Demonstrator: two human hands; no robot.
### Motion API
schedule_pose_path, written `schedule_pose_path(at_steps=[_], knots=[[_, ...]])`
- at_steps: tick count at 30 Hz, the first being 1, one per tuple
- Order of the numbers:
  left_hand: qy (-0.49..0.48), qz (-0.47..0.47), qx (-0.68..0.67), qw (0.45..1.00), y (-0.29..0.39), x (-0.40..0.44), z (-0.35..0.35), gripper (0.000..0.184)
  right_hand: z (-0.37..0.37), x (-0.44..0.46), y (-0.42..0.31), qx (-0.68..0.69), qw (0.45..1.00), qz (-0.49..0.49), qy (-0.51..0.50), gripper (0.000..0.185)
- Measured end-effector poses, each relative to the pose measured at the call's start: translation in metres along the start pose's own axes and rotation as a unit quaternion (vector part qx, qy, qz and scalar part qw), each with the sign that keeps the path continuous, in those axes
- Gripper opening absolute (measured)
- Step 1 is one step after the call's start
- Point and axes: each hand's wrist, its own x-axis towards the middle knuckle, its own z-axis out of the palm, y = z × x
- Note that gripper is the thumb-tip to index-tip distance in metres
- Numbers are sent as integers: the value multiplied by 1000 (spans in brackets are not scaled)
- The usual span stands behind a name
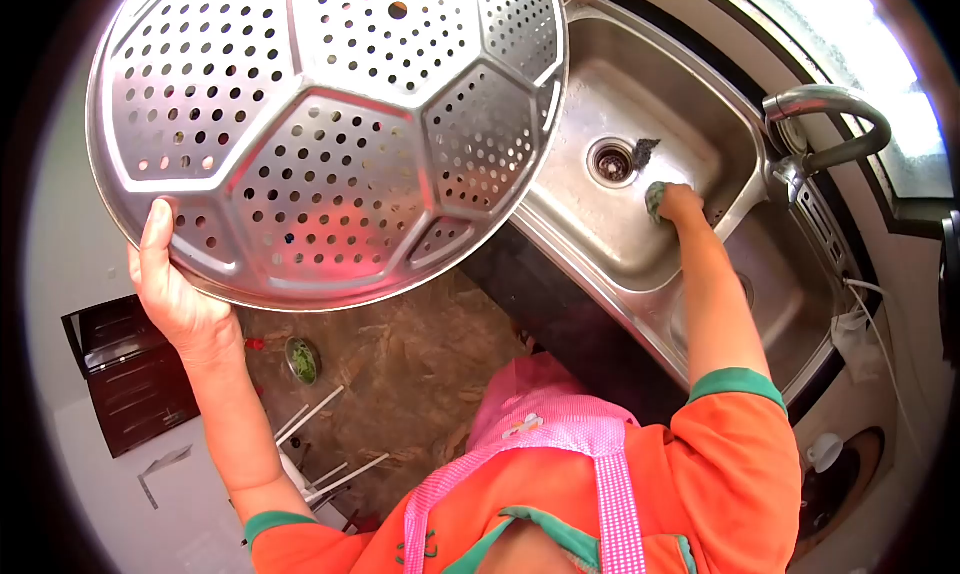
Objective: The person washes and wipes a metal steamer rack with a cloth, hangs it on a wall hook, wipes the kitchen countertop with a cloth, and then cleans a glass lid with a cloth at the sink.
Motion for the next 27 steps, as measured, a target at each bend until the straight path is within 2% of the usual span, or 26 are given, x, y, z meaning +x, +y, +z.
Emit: schedule_pose_path(at_steps=[3,4,7,11,13,15,17,19,21,22,25,26,27], knots=[[-16,10,-3,1000,-5,0,-9,33,-51,-48,-30,-151,978,-132,52,37],[-15,15,6,1000,-7,1,-9,33,-55,-61,-35,-172,958,-208,100,33],[-17,27,20,999,-7,-1,-16,31,-40,-73,-45,-29,925,-378,-34,27],[-12,22,7,1000,-6,-2,-19,32,-50,-130,-76,155,923,-339,-96,29],[-38,3,-27,999,-7,0,-27,35,-29,-129,-85,310,896,-308,-81,33],[-40,-1,-42,998,-7,2,-30,35,-29,-119,-85,383,864,-189,-268,37],[-36,1,-46,998,-8,3,-32,35,-16,-111,-86,468,812,-120,-328,44],[-29,3,-47,998,-7,3,-32,36,-19,-124,-94,504,807,-80,-298,50],[-26,2,-45,999,-10,4,-32,36,-21,-144,-103,487,853,-65,-178,54],[-15,-6,-44,999,-10,4,-32,36,-26,-146,-103,466,861,-67,-191,50],[-10,-9,-53,999,-10,3,-27,34,0,-128,-101,439,879,-118,-145,44],[-7,-8,-51,999,-11,3,-26,33,11,-126,-104,425,897,-103,-65,39],[-4,-10,-48,999,-12,4,-25,33,12,-129,-106,435,893,-109,-45,37]])
